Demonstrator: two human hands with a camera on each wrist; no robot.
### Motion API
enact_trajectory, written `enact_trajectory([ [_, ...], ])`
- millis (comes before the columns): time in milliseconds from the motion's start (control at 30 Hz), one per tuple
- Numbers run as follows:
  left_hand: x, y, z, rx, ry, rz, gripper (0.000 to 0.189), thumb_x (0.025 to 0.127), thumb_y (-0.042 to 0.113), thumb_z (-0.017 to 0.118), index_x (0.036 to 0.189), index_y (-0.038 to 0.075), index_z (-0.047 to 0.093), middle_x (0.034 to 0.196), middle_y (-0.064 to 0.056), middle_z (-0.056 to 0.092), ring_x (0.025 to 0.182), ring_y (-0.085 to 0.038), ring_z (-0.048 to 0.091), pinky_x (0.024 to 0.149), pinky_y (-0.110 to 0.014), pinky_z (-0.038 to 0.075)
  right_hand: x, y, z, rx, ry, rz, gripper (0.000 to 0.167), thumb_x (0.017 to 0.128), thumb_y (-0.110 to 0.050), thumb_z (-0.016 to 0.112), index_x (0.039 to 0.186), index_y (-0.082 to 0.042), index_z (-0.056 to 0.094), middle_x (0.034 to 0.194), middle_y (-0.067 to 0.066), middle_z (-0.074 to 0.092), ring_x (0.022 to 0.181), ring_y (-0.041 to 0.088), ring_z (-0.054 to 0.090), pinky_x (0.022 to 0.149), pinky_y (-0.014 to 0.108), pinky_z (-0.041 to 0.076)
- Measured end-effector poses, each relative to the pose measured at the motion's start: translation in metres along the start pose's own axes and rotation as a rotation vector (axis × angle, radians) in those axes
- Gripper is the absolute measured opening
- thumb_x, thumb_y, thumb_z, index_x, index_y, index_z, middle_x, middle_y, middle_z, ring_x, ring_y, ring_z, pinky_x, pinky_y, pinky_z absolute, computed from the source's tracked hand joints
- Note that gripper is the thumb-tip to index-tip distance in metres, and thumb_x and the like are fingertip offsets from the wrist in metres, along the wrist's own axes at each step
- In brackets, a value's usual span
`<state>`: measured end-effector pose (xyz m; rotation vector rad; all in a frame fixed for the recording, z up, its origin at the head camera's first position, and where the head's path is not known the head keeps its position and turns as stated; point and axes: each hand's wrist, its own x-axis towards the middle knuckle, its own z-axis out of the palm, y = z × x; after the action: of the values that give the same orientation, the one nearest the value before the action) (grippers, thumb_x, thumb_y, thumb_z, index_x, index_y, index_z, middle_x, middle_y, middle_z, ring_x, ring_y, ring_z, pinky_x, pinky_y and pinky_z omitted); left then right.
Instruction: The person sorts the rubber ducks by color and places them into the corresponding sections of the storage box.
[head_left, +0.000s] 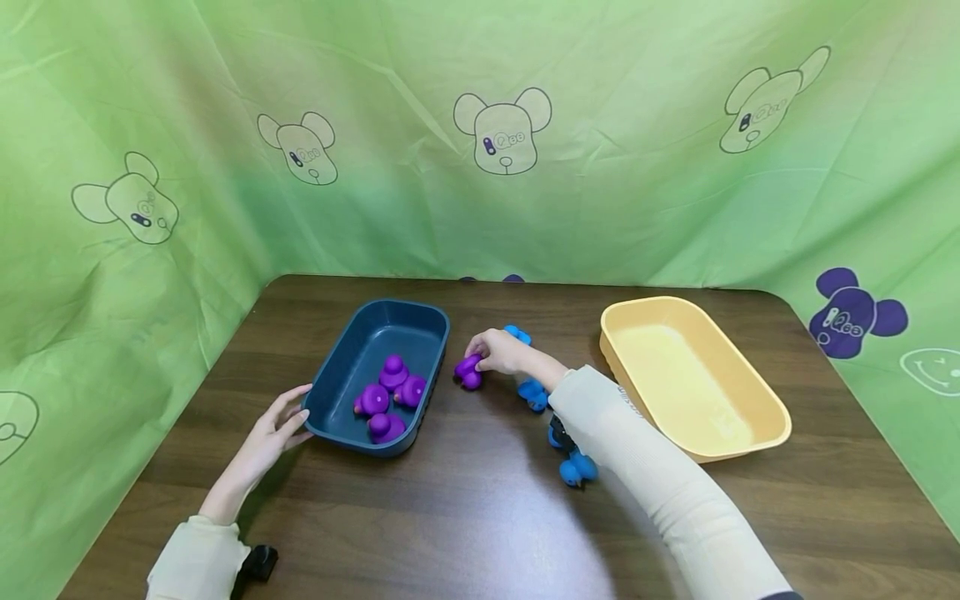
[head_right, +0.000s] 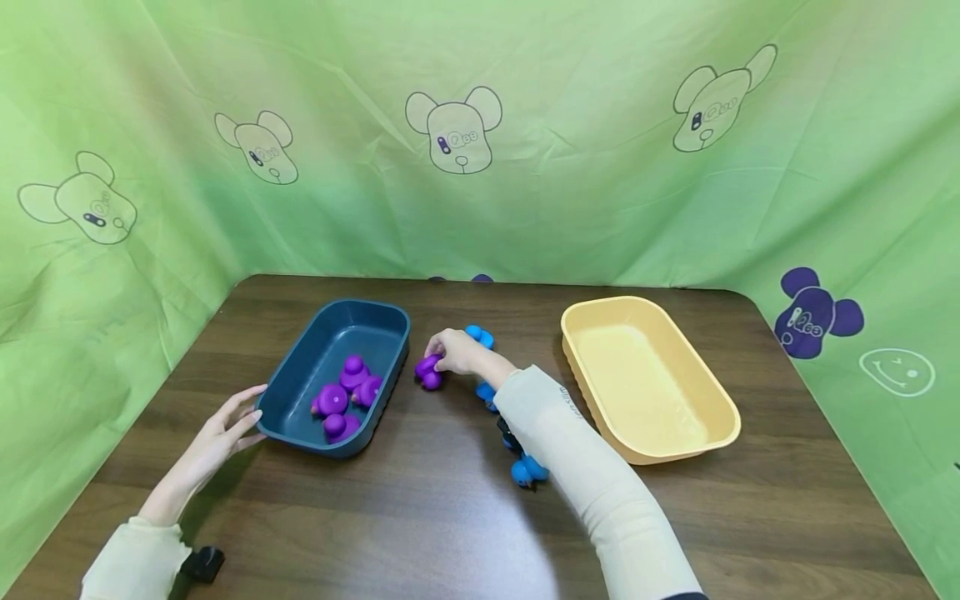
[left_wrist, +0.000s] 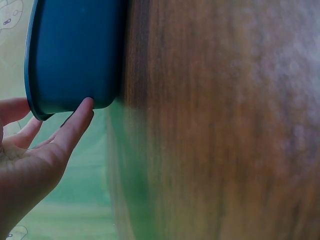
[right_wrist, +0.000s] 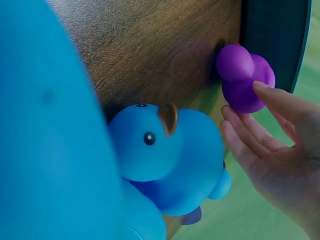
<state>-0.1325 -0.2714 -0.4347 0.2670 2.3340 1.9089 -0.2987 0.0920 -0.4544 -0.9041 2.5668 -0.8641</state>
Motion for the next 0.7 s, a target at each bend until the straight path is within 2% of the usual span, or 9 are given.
enact_trajectory([
  [33, 0.000, 0.001, 0.000, -0.001, 0.001, -0.003, 0.046, 0.095, 0.016, 0.040, 0.133, -0.004, 0.024, 0.125, -0.030, 0.032, 0.098, 0.000, 0.051, 0.078, -0.026, 0.048, -0.014, -0.026, -0.010, 0.001, 0.001, 0.015, 0.016, 0.081, -0.004, 0.061, 0.097, 0.002, 0.061, 0.098, 0.017, 0.063, 0.095, 0.028, 0.057, 0.083, 0.033, 0.045],
  [67, -0.001, 0.001, 0.001, -0.001, 0.001, -0.004, 0.045, 0.095, 0.015, 0.040, 0.133, -0.004, 0.024, 0.125, -0.032, 0.032, 0.097, 0.000, 0.051, 0.078, -0.026, 0.048, -0.031, -0.060, -0.022, -0.007, 0.000, 0.047, 0.018, 0.079, 0.008, 0.057, 0.097, 0.009, 0.058, 0.099, 0.024, 0.060, 0.098, 0.033, 0.055, 0.086, 0.036, 0.044],
  [133, -0.001, 0.001, 0.001, -0.001, 0.002, -0.005, 0.045, 0.095, 0.015, 0.040, 0.133, -0.004, 0.024, 0.124, -0.031, 0.033, 0.097, -0.001, 0.051, 0.078, -0.025, 0.048, -0.031, -0.060, -0.022, -0.007, 0.004, 0.049, 0.018, 0.079, 0.007, 0.058, 0.096, 0.009, 0.058, 0.099, 0.025, 0.060, 0.097, 0.034, 0.055, 0.084, 0.036, 0.045],
  [233, -0.001, 0.001, 0.001, 0.000, 0.003, 0.000, 0.045, 0.095, 0.015, 0.040, 0.133, -0.004, 0.024, 0.123, -0.032, 0.033, 0.097, -0.001, 0.052, 0.078, -0.026, 0.048, -0.030, -0.059, -0.025, 0.014, -0.010, 0.065, 0.017, 0.078, 0.003, 0.062, 0.095, 0.005, 0.061, 0.097, 0.021, 0.062, 0.095, 0.031, 0.057, 0.082, 0.036, 0.045],
  [333, -0.001, 0.002, 0.001, -0.003, 0.001, 0.005, 0.044, 0.095, 0.014, 0.040, 0.133, -0.004, 0.024, 0.123, -0.033, 0.033, 0.096, 0.000, 0.052, 0.078, -0.026, 0.048, -0.026, -0.053, -0.025, 0.017, -0.018, 0.022, 0.016, 0.079, -0.001, 0.062, 0.095, -0.001, 0.062, 0.097, 0.016, 0.063, 0.094, 0.027, 0.057, 0.080, 0.034, 0.046],
  [433, -0.001, 0.003, 0.001, -0.002, 0.000, 0.004, 0.044, 0.095, 0.013, 0.039, 0.133, -0.004, 0.024, 0.123, -0.033, 0.032, 0.096, 0.000, 0.051, 0.078, -0.026, 0.048, -0.002, 0.000, -0.007, 0.029, 0.006, -0.068, 0.015, 0.078, -0.006, 0.065, 0.093, -0.008, 0.063, 0.093, 0.009, 0.064, 0.088, 0.021, 0.059, 0.074, 0.028, 0.048],
  [567, -0.001, 0.003, 0.001, -0.003, -0.001, -0.001, 0.044, 0.095, 0.013, 0.039, 0.133, -0.004, 0.023, 0.123, -0.033, 0.032, 0.096, 0.000, 0.051, 0.078, -0.025, 0.048, 0.025, 0.057, 0.009, 0.054, 0.006, -0.107, 0.017, 0.075, -0.012, 0.070, 0.091, -0.011, 0.063, 0.089, 0.006, 0.064, 0.083, 0.018, 0.060, 0.068, 0.025, 0.048],
  [633, -0.001, 0.003, 0.002, -0.005, 0.001, -0.003, 0.044, 0.095, 0.013, 0.039, 0.133, -0.005, 0.023, 0.123, -0.033, 0.032, 0.096, 0.000, 0.052, 0.077, -0.025, 0.048, 0.016, 0.034, -0.001, 0.066, -0.018, -0.045, 0.018, 0.076, -0.012, 0.069, 0.093, -0.008, 0.063, 0.091, 0.008, 0.064, 0.086, 0.019, 0.059, 0.072, 0.028, 0.048],
  [700, -0.001, 0.003, 0.002, -0.005, 0.000, -0.002, 0.044, 0.095, 0.013, 0.039, 0.132, -0.005, 0.023, 0.123, -0.033, 0.032, 0.096, 0.000, 0.052, 0.077, -0.025, 0.048, -0.002, 0.000, -0.014, 0.076, -0.008, -0.006, 0.016, 0.076, -0.009, 0.068, 0.091, -0.007, 0.063, 0.090, 0.009, 0.065, 0.087, 0.020, 0.059, 0.074, 0.029, 0.047],
])
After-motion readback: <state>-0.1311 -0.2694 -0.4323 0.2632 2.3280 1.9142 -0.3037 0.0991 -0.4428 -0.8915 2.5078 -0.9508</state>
